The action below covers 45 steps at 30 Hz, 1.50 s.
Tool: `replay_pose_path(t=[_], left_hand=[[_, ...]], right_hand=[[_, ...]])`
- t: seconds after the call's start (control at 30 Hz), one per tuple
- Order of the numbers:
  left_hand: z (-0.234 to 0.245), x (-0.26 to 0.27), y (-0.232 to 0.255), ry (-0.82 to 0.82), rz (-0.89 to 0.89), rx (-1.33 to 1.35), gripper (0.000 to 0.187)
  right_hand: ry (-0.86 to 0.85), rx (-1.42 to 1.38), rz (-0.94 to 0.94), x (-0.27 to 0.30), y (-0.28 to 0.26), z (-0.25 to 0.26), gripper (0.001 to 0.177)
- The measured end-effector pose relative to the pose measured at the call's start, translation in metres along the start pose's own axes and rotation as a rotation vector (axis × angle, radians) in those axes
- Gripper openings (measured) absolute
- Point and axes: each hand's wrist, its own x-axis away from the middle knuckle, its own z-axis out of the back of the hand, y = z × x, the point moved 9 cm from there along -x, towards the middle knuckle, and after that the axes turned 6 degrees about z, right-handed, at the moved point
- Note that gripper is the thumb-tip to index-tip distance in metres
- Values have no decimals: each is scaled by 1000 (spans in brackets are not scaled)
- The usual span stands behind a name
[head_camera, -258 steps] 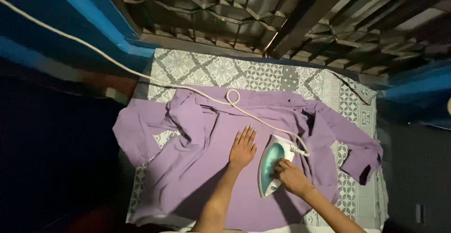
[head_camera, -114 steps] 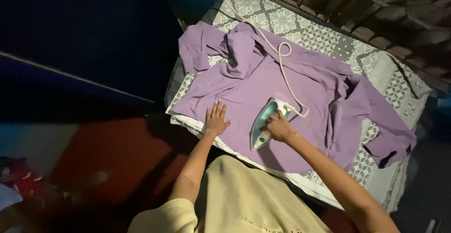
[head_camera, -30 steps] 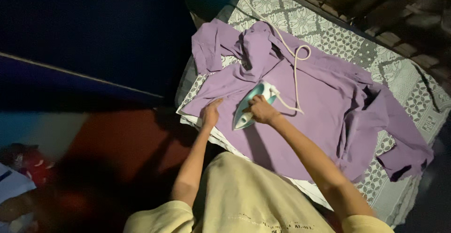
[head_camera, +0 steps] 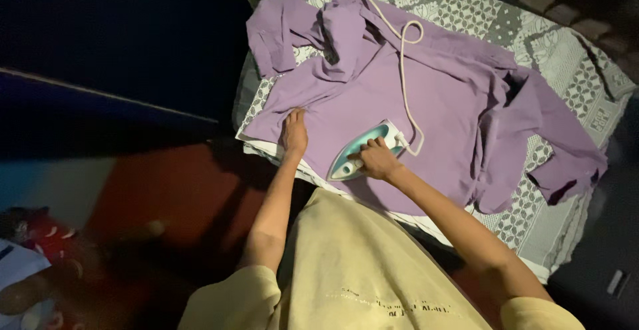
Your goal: The person irons a purple long-sleeved shirt laid flat on a patterned cloth-covered surface. They smooth the fabric, use a steam iron on the body and sleeves, then flip the shirt and button it up while adjusting the collar and sleeves.
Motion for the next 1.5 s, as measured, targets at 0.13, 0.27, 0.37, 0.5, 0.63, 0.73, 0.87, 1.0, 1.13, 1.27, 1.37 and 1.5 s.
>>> replay_pose_path(t=[0.13,0.27,0.37,0.5,0.63,0.73,0.87,1.0,1.13,1.27,1.37,1.5], left_hand=[[4,4,13,-34,14,-74,65],[10,16,46,16,-44,-209,61],[-10,33,87,-70,-142,-154,60],[-50,60,145,-216,-333,-192,60],[-53,79,164,-122,-409,-152,65],[-56,77,164,-115,-397,-219,69],[-56,80,161,-115,-385,-246,67],[-55,79,162,-101,-396,-273,67],[-57,77,163,-105,-393,-284,67],[-60,79,159,-97,-382,-286,67],[-63,79,158,-102,-380,-307,68],[-65,80,158,-87,-409,-364,70]], right_hand=[[-42,63,3,32,-5,-5,49],[-90,58,-9,52,-4,-7,50],[-101,30,-57,63,-2,-10,44],[-106,-25,-93,80,2,-14,42],[-147,19,-101,99,3,-23,43],[-112,59,-95,119,13,-22,46],[-162,69,-120,148,28,-29,47],[-122,100,-107,173,50,-31,48],[-182,124,-205,202,87,-38,37],[-181,115,-271,218,104,-37,32],[-213,62,-301,221,103,-32,41],[-333,99,-297,220,97,-27,53]])
